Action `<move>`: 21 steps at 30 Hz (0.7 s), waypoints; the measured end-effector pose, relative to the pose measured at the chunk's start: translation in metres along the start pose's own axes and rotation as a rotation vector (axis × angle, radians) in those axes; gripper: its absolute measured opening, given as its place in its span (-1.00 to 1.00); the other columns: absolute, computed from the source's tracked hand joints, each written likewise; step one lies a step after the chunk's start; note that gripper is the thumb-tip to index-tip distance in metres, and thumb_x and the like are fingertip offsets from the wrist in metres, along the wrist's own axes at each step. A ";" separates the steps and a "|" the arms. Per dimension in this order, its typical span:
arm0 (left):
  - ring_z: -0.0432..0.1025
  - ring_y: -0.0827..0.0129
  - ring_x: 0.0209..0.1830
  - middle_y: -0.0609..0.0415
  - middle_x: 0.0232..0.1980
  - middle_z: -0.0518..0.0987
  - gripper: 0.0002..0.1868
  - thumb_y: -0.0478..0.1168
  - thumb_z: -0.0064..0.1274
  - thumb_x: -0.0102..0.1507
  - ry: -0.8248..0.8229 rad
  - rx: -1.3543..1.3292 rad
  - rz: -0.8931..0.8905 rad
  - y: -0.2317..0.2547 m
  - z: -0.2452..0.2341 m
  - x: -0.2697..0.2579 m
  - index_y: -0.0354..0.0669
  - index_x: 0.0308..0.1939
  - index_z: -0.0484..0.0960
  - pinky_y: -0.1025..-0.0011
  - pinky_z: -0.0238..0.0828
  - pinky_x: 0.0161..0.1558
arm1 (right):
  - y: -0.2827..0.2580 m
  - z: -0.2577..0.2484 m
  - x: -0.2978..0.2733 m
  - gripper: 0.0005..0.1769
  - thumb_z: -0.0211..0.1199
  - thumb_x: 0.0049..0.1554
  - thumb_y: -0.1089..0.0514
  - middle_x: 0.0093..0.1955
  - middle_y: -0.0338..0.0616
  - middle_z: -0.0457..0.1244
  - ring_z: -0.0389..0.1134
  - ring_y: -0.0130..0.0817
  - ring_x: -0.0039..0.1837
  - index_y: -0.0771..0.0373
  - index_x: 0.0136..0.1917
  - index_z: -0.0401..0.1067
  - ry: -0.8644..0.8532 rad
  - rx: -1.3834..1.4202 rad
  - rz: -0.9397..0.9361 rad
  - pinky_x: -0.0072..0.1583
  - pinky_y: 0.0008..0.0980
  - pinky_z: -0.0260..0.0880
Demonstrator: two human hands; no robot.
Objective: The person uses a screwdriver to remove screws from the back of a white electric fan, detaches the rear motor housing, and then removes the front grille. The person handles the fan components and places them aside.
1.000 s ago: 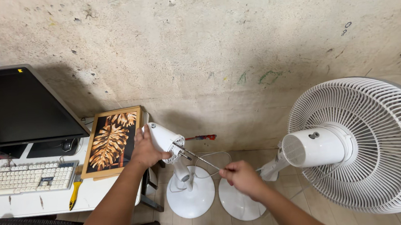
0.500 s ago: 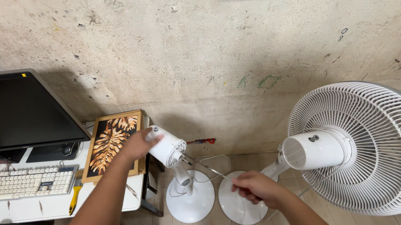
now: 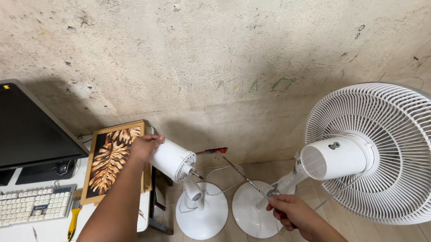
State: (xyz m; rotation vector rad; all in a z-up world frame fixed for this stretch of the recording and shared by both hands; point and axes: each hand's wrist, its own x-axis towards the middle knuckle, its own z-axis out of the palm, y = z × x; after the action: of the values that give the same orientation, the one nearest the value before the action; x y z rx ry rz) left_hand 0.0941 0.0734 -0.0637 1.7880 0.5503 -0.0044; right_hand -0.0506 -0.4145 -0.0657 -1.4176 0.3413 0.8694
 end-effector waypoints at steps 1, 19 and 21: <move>0.51 0.40 -0.36 0.02 -0.24 0.73 -0.74 -0.17 0.32 0.19 0.004 -0.029 -0.004 -0.007 0.003 0.005 -0.26 -0.12 0.76 0.44 0.46 -0.26 | 0.002 0.000 -0.001 -0.63 0.16 0.25 -0.07 -0.42 -0.25 0.13 -0.09 -0.50 -0.46 0.32 -0.09 0.44 -0.005 0.000 -0.005 -0.39 -0.42 -0.12; 0.55 0.05 0.04 -0.07 0.04 0.65 -0.52 0.23 0.00 0.28 0.038 1.091 0.355 0.065 0.001 -0.047 -0.05 -0.08 0.73 0.12 0.48 0.08 | 0.002 0.004 -0.002 -0.64 0.14 0.26 -0.05 -0.42 -0.27 0.13 -0.08 -0.52 -0.47 0.32 -0.09 0.44 0.017 -0.016 -0.015 -0.40 -0.44 -0.12; 0.55 0.04 0.07 -0.07 0.04 0.66 -0.48 0.26 -0.06 0.33 -0.078 1.269 0.240 0.077 0.009 -0.053 -0.07 0.04 0.60 0.09 0.49 0.08 | 0.003 0.004 -0.001 -0.64 0.15 0.26 -0.04 -0.42 -0.26 0.13 -0.08 -0.51 -0.47 0.32 -0.09 0.44 0.023 -0.012 -0.015 -0.40 -0.43 -0.12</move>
State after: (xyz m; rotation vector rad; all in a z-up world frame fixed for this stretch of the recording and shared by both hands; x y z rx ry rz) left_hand 0.0783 0.0319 0.0188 3.0594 0.2474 -0.3183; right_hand -0.0546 -0.4107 -0.0670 -1.4407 0.3427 0.8452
